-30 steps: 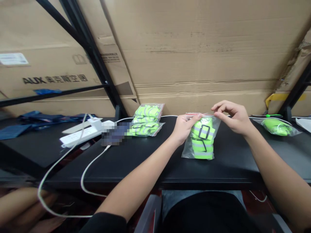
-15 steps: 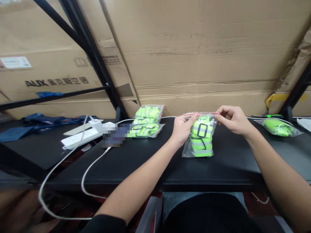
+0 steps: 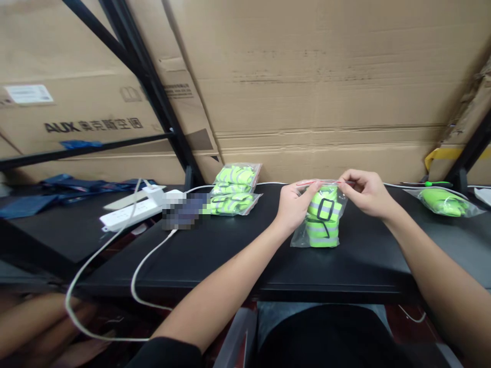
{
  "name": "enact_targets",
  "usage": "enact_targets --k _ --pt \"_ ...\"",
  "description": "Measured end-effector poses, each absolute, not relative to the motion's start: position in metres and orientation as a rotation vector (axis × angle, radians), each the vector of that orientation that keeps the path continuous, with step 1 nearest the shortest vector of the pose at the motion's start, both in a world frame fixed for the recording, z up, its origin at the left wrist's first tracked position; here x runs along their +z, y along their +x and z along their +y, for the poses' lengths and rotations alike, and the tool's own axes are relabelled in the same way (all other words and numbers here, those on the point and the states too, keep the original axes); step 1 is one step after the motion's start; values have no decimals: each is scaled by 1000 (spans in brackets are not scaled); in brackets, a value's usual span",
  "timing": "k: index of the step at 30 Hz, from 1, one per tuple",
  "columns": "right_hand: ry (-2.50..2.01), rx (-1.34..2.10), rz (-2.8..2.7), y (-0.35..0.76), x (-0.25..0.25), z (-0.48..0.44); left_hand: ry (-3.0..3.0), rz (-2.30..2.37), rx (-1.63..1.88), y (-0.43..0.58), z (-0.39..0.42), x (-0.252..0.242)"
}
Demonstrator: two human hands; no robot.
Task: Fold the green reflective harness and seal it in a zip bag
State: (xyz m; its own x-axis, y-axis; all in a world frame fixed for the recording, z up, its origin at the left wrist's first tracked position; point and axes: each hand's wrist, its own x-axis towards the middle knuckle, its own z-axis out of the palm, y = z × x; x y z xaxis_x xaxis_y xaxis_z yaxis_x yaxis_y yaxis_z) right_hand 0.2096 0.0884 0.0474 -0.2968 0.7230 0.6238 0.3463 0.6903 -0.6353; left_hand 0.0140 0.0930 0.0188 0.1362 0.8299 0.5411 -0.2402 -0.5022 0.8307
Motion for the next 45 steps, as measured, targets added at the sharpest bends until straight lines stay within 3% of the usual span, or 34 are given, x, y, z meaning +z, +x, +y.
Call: enact_targets --k 19,36,45 --pt "-814 408 -1788 213 46 95 1279 582 1704 11 98 13" --pt "-1036 365 -1933 239 54 98 1385 668 1772 9 99 11" --pt "-857 433 -1948 229 51 94 1576 637 1702 9 95 17"
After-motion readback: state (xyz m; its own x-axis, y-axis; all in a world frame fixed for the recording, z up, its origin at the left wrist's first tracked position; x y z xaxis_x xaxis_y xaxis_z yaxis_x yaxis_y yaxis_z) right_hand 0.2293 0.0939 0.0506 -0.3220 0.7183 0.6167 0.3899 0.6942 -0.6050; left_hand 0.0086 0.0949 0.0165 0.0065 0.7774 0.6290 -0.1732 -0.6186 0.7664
